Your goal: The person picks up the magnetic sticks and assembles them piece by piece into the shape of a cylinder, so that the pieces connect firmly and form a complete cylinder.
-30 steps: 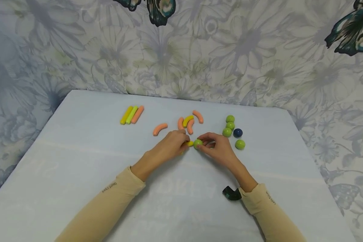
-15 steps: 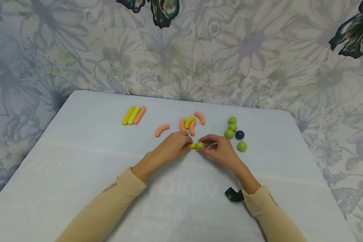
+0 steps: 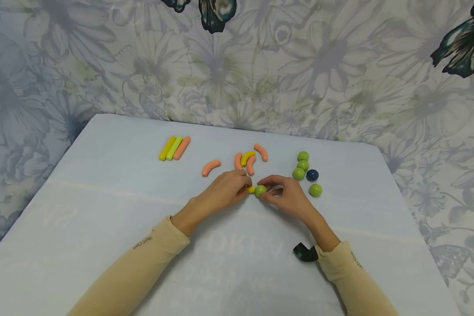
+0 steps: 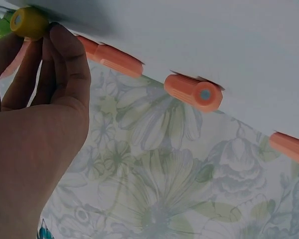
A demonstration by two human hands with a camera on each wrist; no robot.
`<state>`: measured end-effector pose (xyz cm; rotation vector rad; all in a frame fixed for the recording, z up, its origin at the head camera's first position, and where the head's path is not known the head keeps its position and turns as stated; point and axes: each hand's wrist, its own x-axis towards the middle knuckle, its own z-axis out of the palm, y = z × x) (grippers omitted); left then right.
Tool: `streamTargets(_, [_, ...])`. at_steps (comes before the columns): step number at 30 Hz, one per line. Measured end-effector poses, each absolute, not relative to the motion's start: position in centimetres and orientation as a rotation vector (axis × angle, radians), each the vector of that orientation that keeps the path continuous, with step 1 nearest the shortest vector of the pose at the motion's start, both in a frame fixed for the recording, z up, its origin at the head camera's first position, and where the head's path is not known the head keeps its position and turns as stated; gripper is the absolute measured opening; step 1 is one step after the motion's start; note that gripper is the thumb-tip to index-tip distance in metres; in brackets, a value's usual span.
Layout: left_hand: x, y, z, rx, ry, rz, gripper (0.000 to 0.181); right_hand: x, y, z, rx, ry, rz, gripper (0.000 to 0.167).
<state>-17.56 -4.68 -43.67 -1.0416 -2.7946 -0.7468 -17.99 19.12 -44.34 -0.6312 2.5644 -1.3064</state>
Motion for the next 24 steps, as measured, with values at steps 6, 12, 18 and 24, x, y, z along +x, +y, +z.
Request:
streamTargets(6, [-17.5, -4.5, -43.6, -1.104, -2.801, -0.715, 0.008, -17.9, 18.8, -44.2, -0.668, 2.572, -1.268, 0.022])
streamTargets(12, [-17.3, -3.9, -43.6, -1.225, -2.707, -0.726, 0.006, -17.9, 18.4, -44.0, -0.709, 2.618, -1.182, 0.024])
streamTargets(18, [-17.2, -3.3, -43.5, -1.267, -2.658, -0.693, 0.008, -17.9, 18.6, -43.7, -0.725, 2.642, -1.124, 0.027])
streamTargets(24, [-17.5, -4.1, -43.2, -1.166, -2.702, -0.767, 0.008, -17.7, 18.9, -43.6, -0.659, 2.595, -1.146, 0.022])
